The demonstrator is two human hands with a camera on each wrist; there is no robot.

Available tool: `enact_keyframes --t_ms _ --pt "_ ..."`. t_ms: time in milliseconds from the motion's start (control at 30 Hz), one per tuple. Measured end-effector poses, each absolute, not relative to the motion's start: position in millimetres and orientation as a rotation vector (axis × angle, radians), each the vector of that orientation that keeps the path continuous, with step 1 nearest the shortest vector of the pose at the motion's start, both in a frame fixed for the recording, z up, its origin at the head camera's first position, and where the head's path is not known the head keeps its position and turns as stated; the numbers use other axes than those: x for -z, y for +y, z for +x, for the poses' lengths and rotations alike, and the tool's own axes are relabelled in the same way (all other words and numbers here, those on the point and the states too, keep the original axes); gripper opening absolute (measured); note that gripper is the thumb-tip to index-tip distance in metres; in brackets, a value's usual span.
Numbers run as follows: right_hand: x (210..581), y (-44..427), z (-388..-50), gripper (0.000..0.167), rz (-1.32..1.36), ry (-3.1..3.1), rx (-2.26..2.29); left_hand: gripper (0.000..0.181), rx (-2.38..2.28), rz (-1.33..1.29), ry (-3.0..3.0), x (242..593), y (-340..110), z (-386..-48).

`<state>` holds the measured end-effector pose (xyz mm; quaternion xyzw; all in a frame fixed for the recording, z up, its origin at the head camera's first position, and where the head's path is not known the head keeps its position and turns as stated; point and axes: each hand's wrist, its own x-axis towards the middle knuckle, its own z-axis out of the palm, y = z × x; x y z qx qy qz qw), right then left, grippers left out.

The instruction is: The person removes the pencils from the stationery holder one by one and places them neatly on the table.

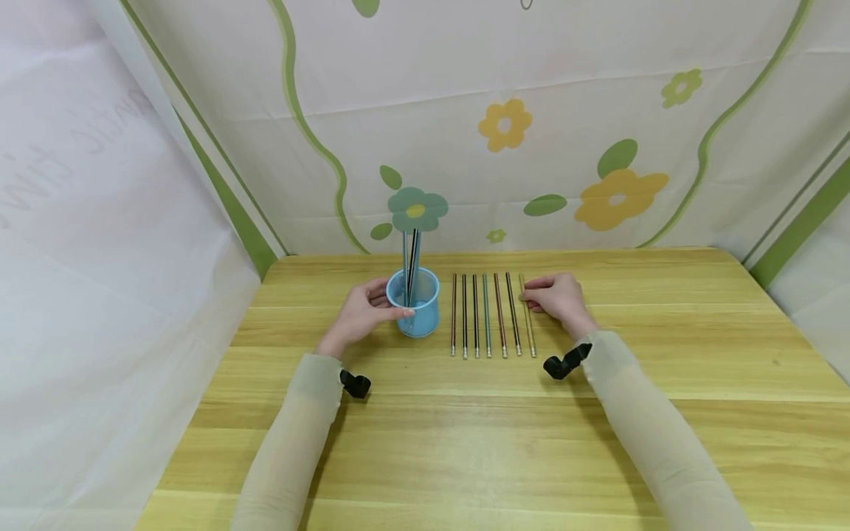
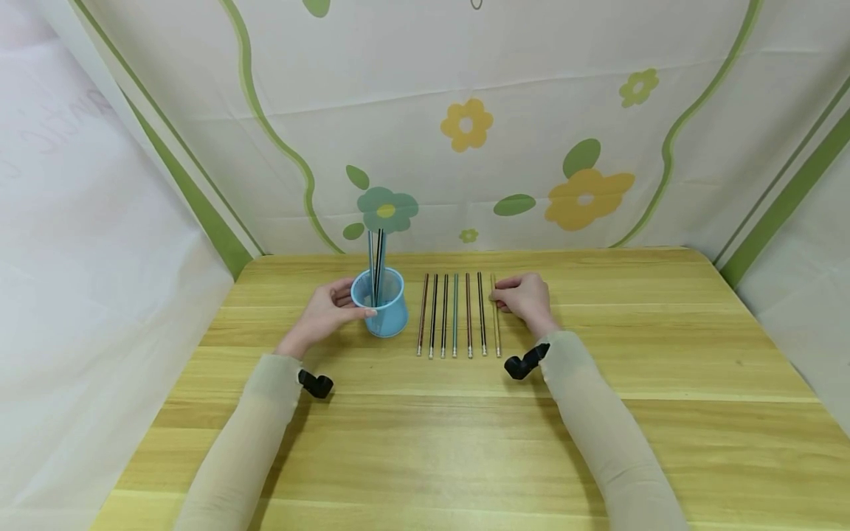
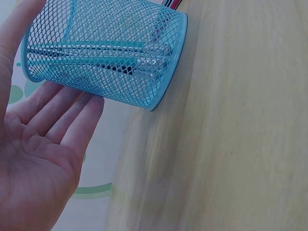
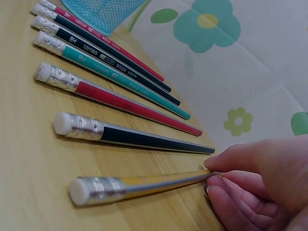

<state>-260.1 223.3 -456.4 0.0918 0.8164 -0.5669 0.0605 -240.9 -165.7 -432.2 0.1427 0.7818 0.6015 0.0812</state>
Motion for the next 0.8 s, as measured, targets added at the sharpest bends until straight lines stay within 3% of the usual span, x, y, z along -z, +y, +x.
enact_keyframes --t_ms 800 --pt "452.4 224.8 -254.7 0.043 0.299 2.42 1.835 0.074 -1.796 0.416 2.327 431.7 -166.1 -242.1"
